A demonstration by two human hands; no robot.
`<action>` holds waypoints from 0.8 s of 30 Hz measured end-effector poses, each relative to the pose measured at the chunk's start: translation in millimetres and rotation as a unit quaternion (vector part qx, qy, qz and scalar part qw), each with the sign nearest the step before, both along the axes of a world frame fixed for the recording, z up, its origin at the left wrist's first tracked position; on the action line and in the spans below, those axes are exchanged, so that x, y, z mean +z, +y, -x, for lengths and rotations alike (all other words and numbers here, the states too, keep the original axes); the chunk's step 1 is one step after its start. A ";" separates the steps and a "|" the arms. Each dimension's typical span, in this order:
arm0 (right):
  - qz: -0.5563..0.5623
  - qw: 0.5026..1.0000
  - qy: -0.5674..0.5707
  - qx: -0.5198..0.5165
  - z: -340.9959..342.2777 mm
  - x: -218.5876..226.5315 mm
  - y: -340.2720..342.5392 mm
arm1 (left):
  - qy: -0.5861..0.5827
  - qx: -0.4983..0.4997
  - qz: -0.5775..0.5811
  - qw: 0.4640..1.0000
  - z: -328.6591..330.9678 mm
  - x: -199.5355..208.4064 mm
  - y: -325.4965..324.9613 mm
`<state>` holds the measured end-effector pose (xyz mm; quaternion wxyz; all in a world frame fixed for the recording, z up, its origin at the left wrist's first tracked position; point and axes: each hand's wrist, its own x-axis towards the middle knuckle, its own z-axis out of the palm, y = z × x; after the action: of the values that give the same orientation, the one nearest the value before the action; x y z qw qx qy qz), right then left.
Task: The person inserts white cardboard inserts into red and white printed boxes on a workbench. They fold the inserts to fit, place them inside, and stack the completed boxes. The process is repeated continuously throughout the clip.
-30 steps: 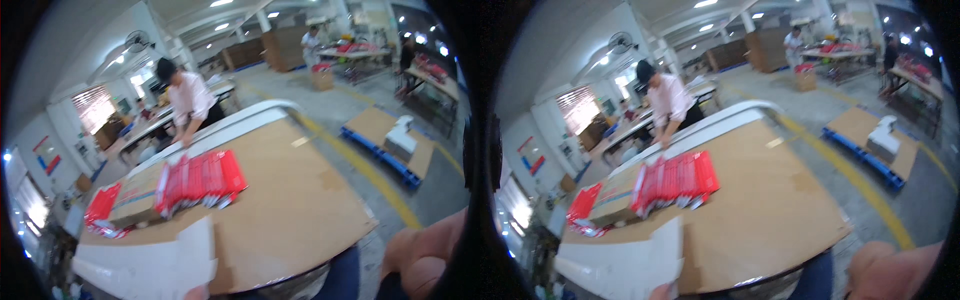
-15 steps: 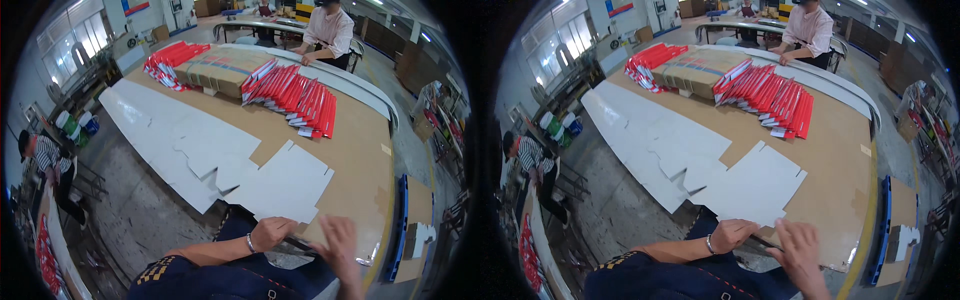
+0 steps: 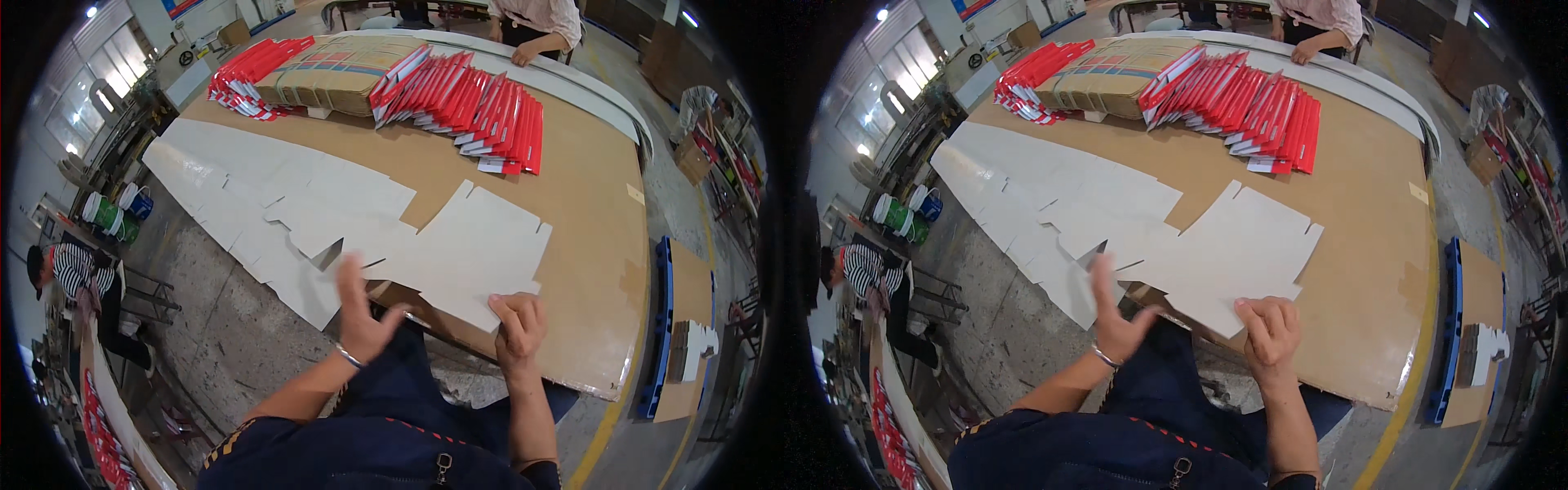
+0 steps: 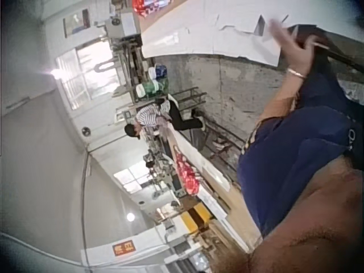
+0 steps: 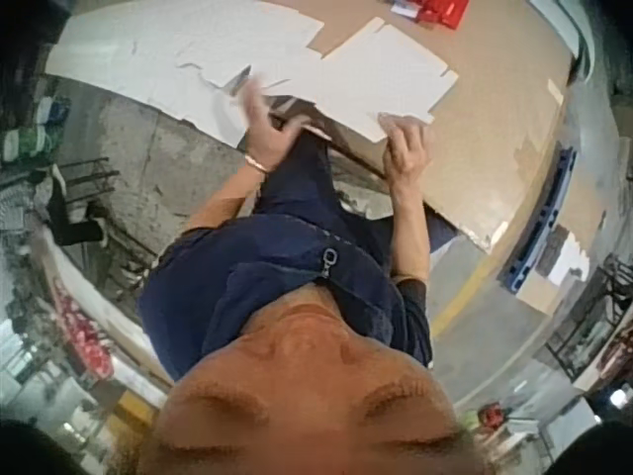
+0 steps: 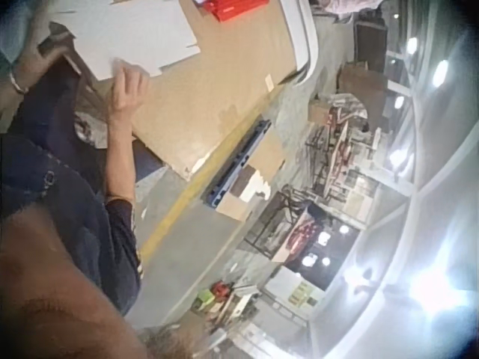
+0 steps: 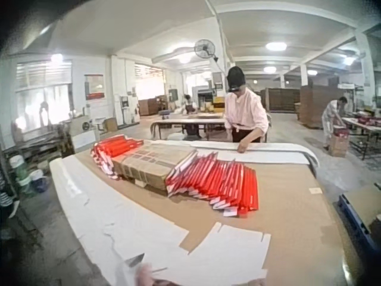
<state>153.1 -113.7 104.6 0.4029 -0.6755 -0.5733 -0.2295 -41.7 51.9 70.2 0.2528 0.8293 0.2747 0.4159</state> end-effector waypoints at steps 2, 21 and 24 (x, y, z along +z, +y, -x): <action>-0.024 0.998 -0.051 0.016 7.0 22.1 -7.1 | 0.056 0.075 -0.025 0.995 21.6 -6.2 29.0; 0.081 0.934 0.236 -0.257 15.1 -70.2 -229.1 | 0.327 -0.422 -0.159 0.830 -68.7 -27.0 9.7; 0.085 0.921 0.244 -0.292 15.2 -83.1 -246.8 | 0.240 -0.478 -0.074 0.842 -92.3 -36.6 8.3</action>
<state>137.9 -360.5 21.5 0.3869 -0.8796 -0.2517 -0.1154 50.6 60.2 33.6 0.2841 0.9479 -0.1348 0.0503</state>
